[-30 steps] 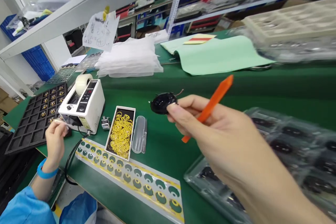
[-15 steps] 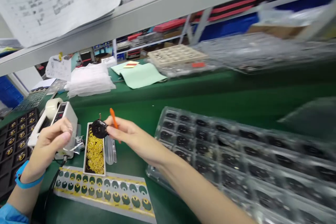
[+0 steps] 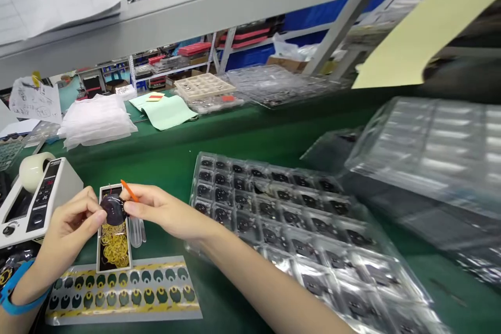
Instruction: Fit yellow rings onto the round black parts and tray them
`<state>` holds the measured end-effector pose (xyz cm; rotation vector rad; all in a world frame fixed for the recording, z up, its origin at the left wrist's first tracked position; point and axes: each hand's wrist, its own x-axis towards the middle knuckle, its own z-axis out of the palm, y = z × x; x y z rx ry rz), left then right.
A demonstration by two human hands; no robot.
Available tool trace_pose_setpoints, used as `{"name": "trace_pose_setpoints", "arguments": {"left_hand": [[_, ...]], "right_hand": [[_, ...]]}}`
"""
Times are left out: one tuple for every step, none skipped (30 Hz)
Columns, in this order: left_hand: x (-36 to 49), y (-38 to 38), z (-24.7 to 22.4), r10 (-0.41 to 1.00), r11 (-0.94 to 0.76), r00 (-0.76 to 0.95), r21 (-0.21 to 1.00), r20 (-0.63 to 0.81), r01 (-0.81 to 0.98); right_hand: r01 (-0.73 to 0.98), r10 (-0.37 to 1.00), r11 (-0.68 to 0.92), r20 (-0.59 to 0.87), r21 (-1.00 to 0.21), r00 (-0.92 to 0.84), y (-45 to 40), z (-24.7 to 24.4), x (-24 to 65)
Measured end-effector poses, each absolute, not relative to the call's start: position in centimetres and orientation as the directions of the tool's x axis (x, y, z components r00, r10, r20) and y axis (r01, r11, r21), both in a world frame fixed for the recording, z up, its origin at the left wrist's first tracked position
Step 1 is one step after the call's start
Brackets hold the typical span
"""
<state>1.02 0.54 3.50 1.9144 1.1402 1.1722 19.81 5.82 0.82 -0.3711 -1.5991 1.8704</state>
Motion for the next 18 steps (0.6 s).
{"name": "trace_pose_setpoints", "arguments": {"left_hand": [[1.12, 0.53, 3.49, 0.894, -0.444, 0.226, 0.824, 0.386, 0.351], [1.21, 0.51, 3.47, 0.893, -0.447, 0.218, 0.822, 0.393, 0.352], [1.27, 0.50, 3.42, 0.893, -0.449, 0.213, 0.819, 0.397, 0.356], [1.30, 0.48, 3.37, 0.892, -0.450, 0.211, 0.816, 0.399, 0.362], [1.30, 0.46, 3.31, 0.892, -0.451, 0.211, 0.812, 0.399, 0.371], [1.27, 0.44, 3.24, 0.892, -0.451, 0.214, 0.806, 0.397, 0.383], [1.22, 0.41, 3.17, 0.893, -0.450, 0.215, 0.801, 0.396, 0.396], [1.17, 0.38, 3.10, 0.893, -0.450, 0.215, 0.794, 0.396, 0.408], [1.13, 0.33, 3.03, 0.892, -0.453, 0.213, 0.788, 0.399, 0.417], [1.10, 0.29, 2.95, 0.889, -0.457, 0.212, 0.781, 0.406, 0.426], [1.09, 0.25, 2.88, 0.886, -0.464, 0.209, 0.772, 0.414, 0.434], [1.12, 0.21, 2.80, 0.881, -0.471, 0.206, 0.763, 0.425, 0.442], [1.16, 0.18, 2.73, 0.876, -0.480, 0.203, 0.754, 0.437, 0.448], [1.23, 0.16, 2.67, 0.870, -0.489, 0.200, 0.744, 0.450, 0.456], [1.31, 0.15, 2.62, 0.864, -0.498, 0.196, 0.731, 0.464, 0.465], [1.39, 0.15, 2.58, 0.856, -0.509, 0.192, 0.716, 0.480, 0.477], [1.47, 0.15, 2.56, 0.846, -0.521, 0.188, 0.698, 0.499, 0.492], [1.55, 0.14, 2.55, 0.834, -0.534, 0.188, 0.675, 0.519, 0.509]], "right_hand": [[-0.280, 0.638, -0.047, 0.186, -0.959, -0.747, 5.81, 0.78, 19.81], [-0.279, 0.646, -0.038, 0.190, -0.960, -0.739, 5.82, 0.72, 19.82], [-0.280, 0.651, -0.028, 0.195, -0.959, -0.733, 5.82, 0.67, 19.83], [-0.281, 0.654, -0.019, 0.200, -0.960, -0.729, 5.82, 0.62, 19.86], [-0.279, 0.656, -0.011, 0.204, -0.960, -0.727, 5.83, 0.58, 19.89], [-0.276, 0.658, -0.006, 0.204, -0.961, -0.725, 5.82, 0.56, 19.92], [-0.271, 0.661, -0.003, 0.201, -0.963, -0.723, 5.81, 0.55, 19.94], [-0.267, 0.664, -0.003, 0.198, -0.964, -0.721, 5.79, 0.56, 19.96], [-0.265, 0.665, -0.002, 0.197, -0.964, -0.720, 5.77, 0.58, 19.96], [-0.268, 0.666, -0.002, 0.198, -0.964, -0.719, 5.74, 0.62, 19.94], [-0.270, 0.668, -0.001, 0.200, -0.963, -0.717, 5.72, 0.66, 19.92], [-0.270, 0.670, 0.002, 0.202, -0.963, -0.715, 5.68, 0.71, 19.89], [-0.269, 0.672, 0.008, 0.204, -0.963, -0.712, 5.64, 0.76, 19.85], [-0.266, 0.673, 0.014, 0.206, -0.964, -0.710, 5.60, 0.82, 19.83], [-0.265, 0.675, 0.021, 0.209, -0.964, -0.708, 5.55, 0.88, 19.81], [-0.266, 0.673, 0.026, 0.214, -0.964, -0.708, 5.49, 0.95, 19.81], [-0.268, 0.668, 0.034, 0.221, -0.963, -0.710, 5.43, 1.02, 19.82], [-0.268, 0.664, 0.040, 0.226, -0.963, -0.713, 5.36, 1.09, 19.85]]}}
